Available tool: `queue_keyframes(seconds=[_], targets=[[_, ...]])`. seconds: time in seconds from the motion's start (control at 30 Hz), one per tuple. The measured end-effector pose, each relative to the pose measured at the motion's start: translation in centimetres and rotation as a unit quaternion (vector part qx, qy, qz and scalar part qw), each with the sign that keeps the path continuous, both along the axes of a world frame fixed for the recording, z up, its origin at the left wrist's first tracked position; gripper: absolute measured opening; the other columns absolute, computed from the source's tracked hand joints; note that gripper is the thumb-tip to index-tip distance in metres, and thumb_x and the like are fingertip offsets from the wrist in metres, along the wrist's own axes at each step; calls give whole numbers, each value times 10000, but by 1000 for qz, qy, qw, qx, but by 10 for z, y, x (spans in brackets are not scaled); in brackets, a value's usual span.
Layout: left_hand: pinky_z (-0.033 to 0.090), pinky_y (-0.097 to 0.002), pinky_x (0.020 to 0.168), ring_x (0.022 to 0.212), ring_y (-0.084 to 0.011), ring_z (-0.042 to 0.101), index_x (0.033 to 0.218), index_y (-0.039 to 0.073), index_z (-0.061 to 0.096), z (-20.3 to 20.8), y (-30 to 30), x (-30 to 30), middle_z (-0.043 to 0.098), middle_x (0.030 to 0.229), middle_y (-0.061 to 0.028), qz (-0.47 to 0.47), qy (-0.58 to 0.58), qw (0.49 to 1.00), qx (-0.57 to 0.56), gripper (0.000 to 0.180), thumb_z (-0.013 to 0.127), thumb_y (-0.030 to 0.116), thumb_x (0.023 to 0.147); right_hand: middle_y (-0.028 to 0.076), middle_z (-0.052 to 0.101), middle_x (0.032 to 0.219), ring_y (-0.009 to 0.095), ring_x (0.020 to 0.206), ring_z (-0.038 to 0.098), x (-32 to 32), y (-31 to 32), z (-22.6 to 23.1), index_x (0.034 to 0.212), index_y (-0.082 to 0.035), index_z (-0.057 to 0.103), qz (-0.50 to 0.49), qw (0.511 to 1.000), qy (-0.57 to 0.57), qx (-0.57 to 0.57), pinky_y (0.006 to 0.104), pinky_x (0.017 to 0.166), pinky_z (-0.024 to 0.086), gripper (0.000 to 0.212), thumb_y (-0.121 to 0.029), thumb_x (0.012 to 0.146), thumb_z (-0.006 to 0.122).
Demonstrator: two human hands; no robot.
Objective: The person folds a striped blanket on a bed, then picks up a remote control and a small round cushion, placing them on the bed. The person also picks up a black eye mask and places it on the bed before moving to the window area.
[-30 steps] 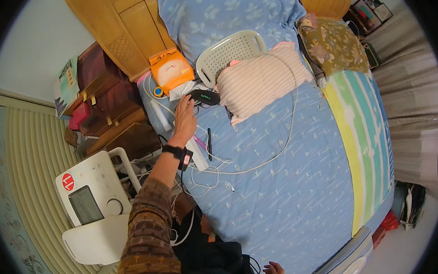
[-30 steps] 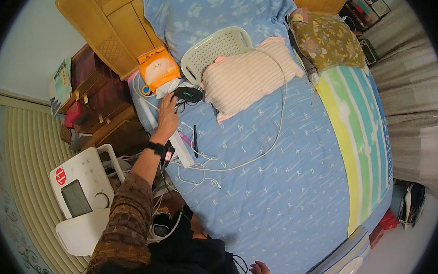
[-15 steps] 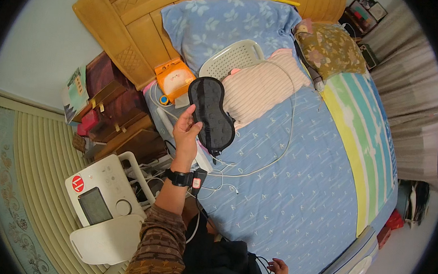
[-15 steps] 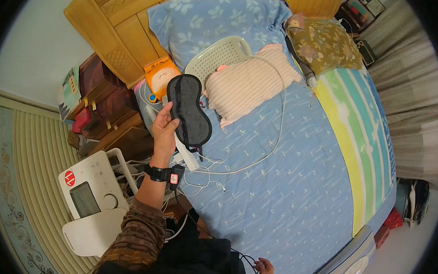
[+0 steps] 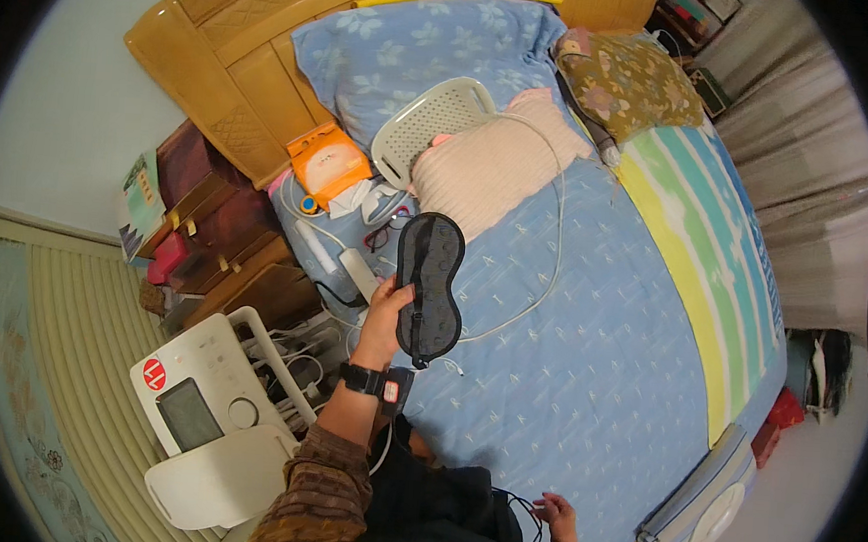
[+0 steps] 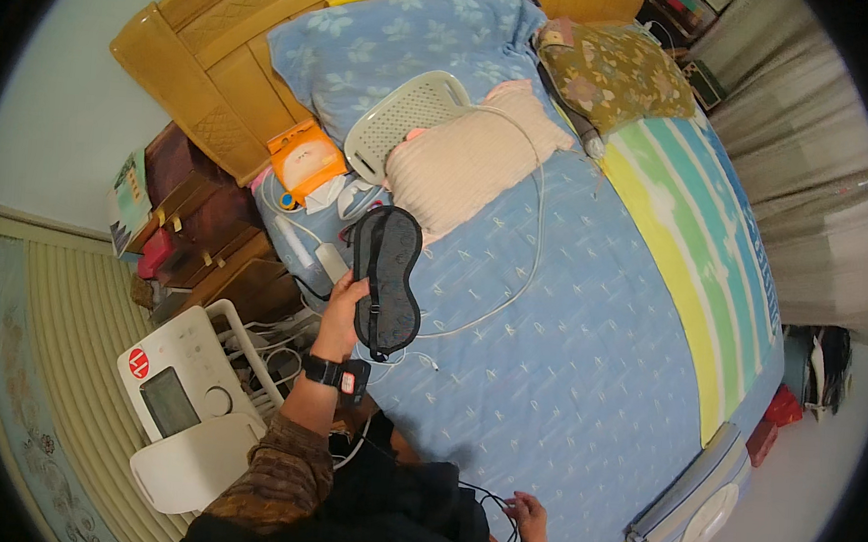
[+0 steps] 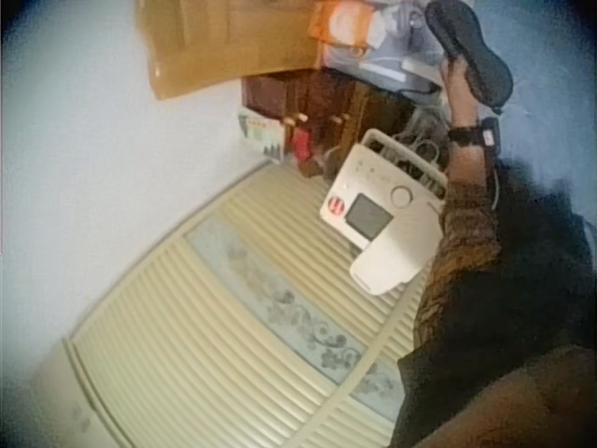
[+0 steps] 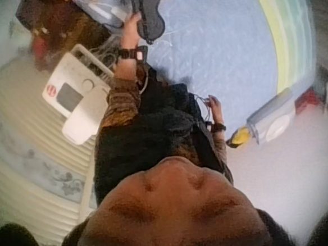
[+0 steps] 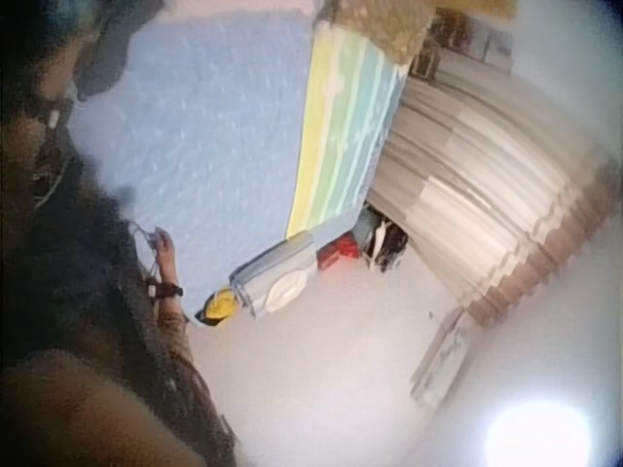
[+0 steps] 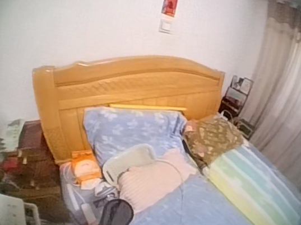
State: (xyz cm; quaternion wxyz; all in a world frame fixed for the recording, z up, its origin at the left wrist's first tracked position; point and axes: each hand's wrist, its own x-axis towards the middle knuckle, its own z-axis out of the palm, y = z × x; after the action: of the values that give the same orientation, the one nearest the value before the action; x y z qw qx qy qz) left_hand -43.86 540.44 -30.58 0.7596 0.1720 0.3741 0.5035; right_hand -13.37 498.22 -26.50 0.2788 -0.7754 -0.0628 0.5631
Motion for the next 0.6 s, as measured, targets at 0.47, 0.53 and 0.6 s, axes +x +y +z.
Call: queue_keyframes(seconds=[0.47, 0.53, 0.6], targets=[[396, -426, 896, 1027, -273, 522, 959, 91, 665, 110, -137, 94, 542, 1083, -77, -149, 468, 665, 563, 281, 639, 14, 691, 103, 553, 1274, 249, 1126, 559, -69, 236, 70, 1270, -23, 481, -254, 800, 364, 404, 402, 977, 445, 388, -294, 992, 452], [383, -423, 953, 1081, -304, 509, 939, 61, 649, 112, -127, 75, 538, 1156, -119, -112, 460, 730, 494, 225, 604, 1, 726, 104, 551, 1278, 248, 1135, 555, -65, 233, 75, 1280, -33, 476, -255, 806, 365, 391, 412, 969, 450, 387, -291, 992, 452], [396, -403, 953, 1079, -302, 512, 1016, 29, 608, 115, -110, 57, 540, 1148, -138, -64, 490, 765, 414, 259, 589, -6, 759, 99, 554, 1273, 249, 1134, 556, -63, 231, 78, 1285, -44, 475, -233, 809, 371, 391, 424, 955, 457, 391, -299, 989, 457]])
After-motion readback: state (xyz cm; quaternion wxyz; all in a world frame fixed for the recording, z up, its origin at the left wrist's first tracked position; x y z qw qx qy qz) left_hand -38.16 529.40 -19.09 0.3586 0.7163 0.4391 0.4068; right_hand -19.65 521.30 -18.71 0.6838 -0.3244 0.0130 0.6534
